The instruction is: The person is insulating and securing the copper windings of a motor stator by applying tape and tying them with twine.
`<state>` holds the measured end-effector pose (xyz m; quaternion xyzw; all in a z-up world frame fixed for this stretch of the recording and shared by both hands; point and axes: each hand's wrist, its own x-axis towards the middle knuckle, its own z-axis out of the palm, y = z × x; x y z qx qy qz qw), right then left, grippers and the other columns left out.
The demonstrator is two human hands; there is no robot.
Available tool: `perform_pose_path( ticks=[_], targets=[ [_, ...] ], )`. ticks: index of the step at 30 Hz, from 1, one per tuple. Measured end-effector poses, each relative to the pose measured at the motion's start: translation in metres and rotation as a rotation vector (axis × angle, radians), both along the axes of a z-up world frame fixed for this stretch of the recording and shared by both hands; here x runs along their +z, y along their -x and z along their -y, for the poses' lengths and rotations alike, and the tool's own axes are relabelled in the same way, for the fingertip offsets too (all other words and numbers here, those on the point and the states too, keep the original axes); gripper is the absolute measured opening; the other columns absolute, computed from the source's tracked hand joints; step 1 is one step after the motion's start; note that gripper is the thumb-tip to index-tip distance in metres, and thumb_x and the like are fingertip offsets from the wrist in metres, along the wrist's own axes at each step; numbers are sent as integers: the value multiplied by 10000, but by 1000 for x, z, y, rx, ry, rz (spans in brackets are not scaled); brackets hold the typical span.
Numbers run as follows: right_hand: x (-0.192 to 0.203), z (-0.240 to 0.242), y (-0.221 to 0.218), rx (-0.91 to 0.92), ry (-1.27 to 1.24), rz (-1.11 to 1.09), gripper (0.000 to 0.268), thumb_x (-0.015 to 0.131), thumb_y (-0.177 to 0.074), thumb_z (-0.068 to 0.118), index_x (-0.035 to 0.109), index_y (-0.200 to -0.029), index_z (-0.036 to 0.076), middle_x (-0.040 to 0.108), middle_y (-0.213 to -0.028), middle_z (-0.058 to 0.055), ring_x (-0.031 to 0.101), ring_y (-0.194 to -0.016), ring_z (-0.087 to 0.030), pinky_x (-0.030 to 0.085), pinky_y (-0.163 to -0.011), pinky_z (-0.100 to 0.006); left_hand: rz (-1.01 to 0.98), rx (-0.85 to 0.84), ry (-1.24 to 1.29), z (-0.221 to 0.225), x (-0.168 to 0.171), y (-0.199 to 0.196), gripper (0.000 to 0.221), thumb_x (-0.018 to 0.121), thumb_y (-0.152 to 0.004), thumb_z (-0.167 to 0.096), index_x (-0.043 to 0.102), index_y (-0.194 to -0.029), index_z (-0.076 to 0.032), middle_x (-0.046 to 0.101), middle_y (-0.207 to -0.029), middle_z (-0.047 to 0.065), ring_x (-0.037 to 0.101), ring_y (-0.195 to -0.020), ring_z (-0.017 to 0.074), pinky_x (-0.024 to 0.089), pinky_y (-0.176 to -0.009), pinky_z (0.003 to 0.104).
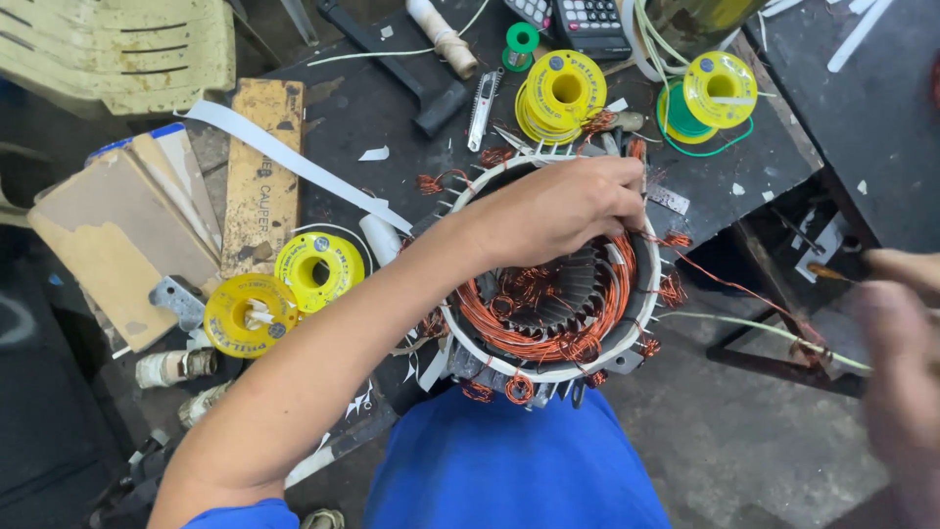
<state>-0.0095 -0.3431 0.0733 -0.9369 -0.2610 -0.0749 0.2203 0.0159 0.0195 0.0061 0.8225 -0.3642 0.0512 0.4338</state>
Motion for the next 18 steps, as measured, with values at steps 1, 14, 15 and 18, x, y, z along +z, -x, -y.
perform_pose_path(
  ticks=[1,14,15,18],
  targets=[
    [27,-41,26,34,-46,-16,230,658,-1240,-74,730,-1449,-139,639,-1435,-356,646,-1288,-423,508,-1022,-456,-17,-18,-30,-1,3,-1,157,676,-1003,5,790,-1078,-74,590,-993,73,677,-886,289,500,-719,433],
    [0,-113,30,142,497,289,194,762,-1175,280,802,-1361,243,636,-796,65,673,-671,-159,442,-518,-345,332,41,-323,-9,6,-10,140,829,-949,-272,732,-956,-172,619,-972,22,570,-979,280,428,-763,458],
    [-4,-113,33,118,520,282,213,748,-1164,280,809,-1367,269,629,-769,69,666,-631,-168,434,-486,-354,374,36,-323,-7,5,-13,138,828,-943,-269,721,-918,-186,626,-946,7,577,-962,277,433,-747,458],
    [-5,-112,40,85,519,145,304,716,-1091,256,782,-1388,251,674,-778,53,693,-626,-224,477,-474,-410,426,41,-319,-2,2,-17,142,793,-963,-252,695,-873,-202,626,-925,-4,579,-944,273,436,-726,459]
  ],
)
